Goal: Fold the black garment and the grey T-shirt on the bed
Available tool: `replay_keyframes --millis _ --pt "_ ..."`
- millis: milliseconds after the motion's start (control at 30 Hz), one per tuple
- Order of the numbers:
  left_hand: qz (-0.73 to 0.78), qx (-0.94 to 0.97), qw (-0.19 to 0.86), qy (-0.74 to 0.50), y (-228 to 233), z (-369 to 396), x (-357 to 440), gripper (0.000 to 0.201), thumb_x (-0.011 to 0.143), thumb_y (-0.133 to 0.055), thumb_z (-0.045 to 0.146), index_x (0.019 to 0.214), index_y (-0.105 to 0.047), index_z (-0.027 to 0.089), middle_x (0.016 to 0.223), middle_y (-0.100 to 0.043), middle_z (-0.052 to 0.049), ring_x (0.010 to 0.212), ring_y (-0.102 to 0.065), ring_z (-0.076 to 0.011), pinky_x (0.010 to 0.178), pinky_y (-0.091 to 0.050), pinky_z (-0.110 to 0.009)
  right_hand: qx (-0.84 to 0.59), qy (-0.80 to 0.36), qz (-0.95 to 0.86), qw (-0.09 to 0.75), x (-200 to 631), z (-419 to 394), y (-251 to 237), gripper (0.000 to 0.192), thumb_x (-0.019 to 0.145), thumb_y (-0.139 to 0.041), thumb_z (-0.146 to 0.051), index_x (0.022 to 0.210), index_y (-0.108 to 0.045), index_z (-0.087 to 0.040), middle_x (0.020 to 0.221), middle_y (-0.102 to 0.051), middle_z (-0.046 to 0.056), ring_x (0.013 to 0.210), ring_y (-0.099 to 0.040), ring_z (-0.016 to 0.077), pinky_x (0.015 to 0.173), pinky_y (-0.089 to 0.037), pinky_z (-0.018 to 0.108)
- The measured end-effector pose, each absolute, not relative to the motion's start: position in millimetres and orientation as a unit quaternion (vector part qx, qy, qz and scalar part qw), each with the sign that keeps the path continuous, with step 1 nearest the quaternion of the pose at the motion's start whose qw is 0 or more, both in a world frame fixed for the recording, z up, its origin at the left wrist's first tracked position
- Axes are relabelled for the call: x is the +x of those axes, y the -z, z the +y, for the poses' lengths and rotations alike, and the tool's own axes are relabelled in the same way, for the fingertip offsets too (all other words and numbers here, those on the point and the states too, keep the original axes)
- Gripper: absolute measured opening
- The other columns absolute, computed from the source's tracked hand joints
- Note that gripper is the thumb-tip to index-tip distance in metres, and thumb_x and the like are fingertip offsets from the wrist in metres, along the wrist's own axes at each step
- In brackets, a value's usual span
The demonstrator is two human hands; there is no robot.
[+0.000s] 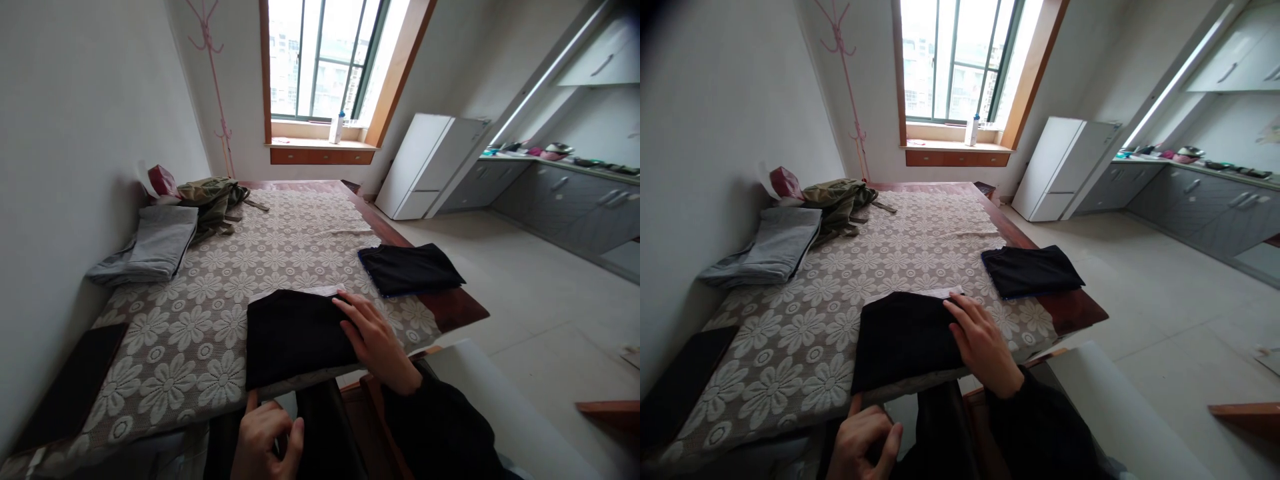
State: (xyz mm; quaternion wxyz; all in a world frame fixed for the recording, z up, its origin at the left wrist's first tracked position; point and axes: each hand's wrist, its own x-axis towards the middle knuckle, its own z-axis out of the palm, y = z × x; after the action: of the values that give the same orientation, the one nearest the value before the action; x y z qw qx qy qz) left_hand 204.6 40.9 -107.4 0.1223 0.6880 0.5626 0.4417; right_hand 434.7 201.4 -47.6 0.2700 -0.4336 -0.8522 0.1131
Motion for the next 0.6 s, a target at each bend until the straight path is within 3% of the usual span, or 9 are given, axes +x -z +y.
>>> replay_keyframes --millis 133,300,500,600 --pt "0.566 0.691 0.105 -0.437 112 41 202 0.039 0.093 -0.053 0.020 0.054 -0.047 0.021 0.048 -0.050 0.004 0.048 -0.054 -0.0103 0.061 -0.047 -0.025 -0.402 -0.104 -0.889 0.193 422 203 67 0.056 0.105 -0.043 -0.029 0.160 -0.035 -0.031 0.167 -0.035 0.003 0.154 -0.030 0.0275 0.127 -0.026 0.057" --pt "0.568 0.694 0.090 -0.434 110 42 202 0.039 0.093 -0.054 0.019 0.055 -0.047 0.022 0.048 -0.049 0.005 0.046 -0.054 -0.0103 0.060 -0.047 -0.025 -0.406 -0.090 -0.896 0.156 434 216 98 0.062 0.106 -0.038 -0.031 0.165 -0.018 -0.027 0.171 -0.024 0.005 0.157 -0.023 0.0241 0.129 -0.019 0.053" --pt "0.569 0.713 0.076 -0.402 110 43 205 0.038 0.091 -0.056 0.019 0.055 -0.046 0.022 0.048 -0.051 0.004 0.046 -0.056 -0.0105 0.053 -0.043 -0.025 -0.406 -0.063 -0.899 0.149 405 210 56 0.057 0.102 -0.046 -0.027 0.158 -0.039 -0.020 0.163 -0.040 0.014 0.152 -0.035 0.0327 0.127 -0.012 0.062" --pt "0.571 0.717 0.066 -0.395 112 42 205 0.036 0.090 -0.057 0.017 0.055 -0.048 0.022 0.048 -0.052 0.005 0.046 -0.057 -0.0110 0.060 -0.048 -0.026 -0.304 -0.093 -0.936 0.151 353 202 30 0.055 0.103 -0.046 -0.029 0.158 -0.040 -0.020 0.165 -0.038 0.011 0.153 -0.032 0.0287 0.128 -0.019 0.053"
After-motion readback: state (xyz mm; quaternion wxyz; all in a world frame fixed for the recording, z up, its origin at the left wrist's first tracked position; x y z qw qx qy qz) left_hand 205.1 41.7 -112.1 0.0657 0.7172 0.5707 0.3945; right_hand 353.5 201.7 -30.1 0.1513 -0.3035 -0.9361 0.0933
